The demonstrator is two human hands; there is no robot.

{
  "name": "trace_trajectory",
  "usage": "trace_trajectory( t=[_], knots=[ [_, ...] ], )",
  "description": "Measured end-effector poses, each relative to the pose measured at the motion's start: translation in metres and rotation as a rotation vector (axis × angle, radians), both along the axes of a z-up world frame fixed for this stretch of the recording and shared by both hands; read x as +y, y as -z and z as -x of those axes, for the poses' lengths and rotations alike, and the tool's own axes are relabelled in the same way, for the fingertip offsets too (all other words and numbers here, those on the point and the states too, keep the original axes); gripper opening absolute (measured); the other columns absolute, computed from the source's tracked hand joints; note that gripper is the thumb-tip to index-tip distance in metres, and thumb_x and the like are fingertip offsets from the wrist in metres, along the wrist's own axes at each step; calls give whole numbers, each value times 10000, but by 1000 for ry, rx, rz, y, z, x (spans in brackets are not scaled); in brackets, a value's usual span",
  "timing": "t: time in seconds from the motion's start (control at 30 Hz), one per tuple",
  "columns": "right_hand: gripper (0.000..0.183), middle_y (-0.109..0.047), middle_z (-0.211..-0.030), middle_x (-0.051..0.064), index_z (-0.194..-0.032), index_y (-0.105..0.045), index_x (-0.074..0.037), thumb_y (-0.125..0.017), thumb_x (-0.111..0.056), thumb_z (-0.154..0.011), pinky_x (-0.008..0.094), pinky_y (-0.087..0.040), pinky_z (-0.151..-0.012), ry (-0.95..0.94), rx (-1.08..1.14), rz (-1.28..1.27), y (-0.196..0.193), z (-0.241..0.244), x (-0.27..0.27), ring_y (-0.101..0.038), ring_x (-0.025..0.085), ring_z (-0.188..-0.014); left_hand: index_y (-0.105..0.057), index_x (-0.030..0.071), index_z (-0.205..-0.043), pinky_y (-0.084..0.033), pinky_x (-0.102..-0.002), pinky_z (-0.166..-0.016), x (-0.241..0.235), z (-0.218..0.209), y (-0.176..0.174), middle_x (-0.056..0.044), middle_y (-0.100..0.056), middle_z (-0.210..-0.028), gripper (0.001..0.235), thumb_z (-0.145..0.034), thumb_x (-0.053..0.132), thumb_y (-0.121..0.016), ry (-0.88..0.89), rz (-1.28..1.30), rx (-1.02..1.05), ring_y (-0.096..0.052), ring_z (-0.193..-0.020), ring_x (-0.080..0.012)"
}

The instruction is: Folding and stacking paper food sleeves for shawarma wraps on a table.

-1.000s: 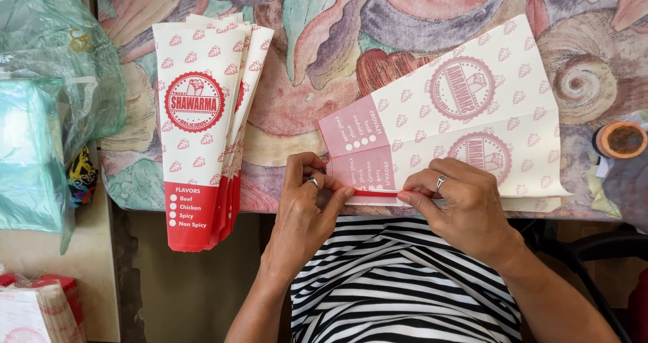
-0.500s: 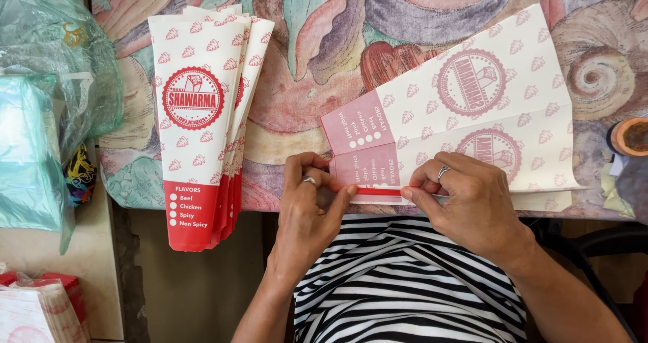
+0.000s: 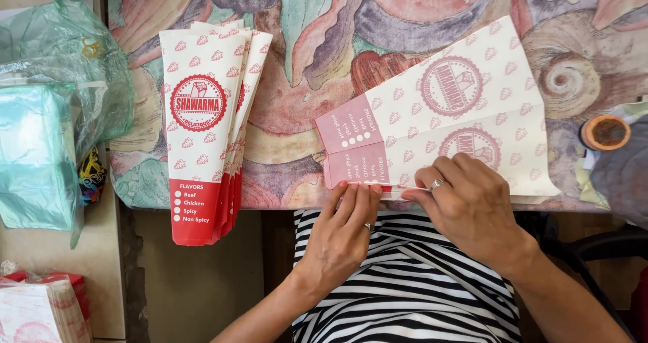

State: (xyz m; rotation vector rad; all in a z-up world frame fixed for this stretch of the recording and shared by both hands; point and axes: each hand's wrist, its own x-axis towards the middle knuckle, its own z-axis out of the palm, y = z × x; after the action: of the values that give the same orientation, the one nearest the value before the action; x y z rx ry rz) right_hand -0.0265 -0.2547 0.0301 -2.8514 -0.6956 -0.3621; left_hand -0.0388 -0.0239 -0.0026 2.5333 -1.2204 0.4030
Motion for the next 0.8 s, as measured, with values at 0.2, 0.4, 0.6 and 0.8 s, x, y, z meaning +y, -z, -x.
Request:
trace_trajectory(
  t=[0.2,0.4,0.6,0.8],
  knots=[
    [127,-545,-783,57,-884,-665,-49,-738,-108,-971,343,-448,-642,-73,-5,-319,3,4,-21,-504,233,-700,-508,-62,-1429,-487,-429,-1150,-1,6,-2,-198,-630,-1294,391,-1073,22,-370,-84,-268,-236,-667,-1181,-274],
    [169,-500,-739,29,-891,-653,-67,-777,-178,-921,348,-419,-611,-53,128,-452,13,-1,-32,-510,205,-658,-312,195,-1625,-443,-506,-1145,-3,10,-1,-164,-577,-1278,592,-1047,92,-386,-127,-412,-251,-620,-1174,-311],
    [193,-583,-719,-2,-830,-690,-96,-866,-172,-854,313,-439,-580,24,187,-447,14,-4,-30,-560,161,-635,-325,230,-1614,-480,-543,-1118,-7,9,2,-148,-588,-1205,750,-1037,548,-683,-133,-343,-137,-642,-1128,-319],
    [197,-616,-700,-67,-796,-686,-210,-871,-279,-788,362,-477,-599,259,328,-235,15,-4,-20,-621,162,-685,-390,207,-1578,-435,-562,-1137,-16,7,-9,-188,-571,-1149,711,-918,33,-589,-111,-360,-105,-620,-1066,-366]
  ],
)
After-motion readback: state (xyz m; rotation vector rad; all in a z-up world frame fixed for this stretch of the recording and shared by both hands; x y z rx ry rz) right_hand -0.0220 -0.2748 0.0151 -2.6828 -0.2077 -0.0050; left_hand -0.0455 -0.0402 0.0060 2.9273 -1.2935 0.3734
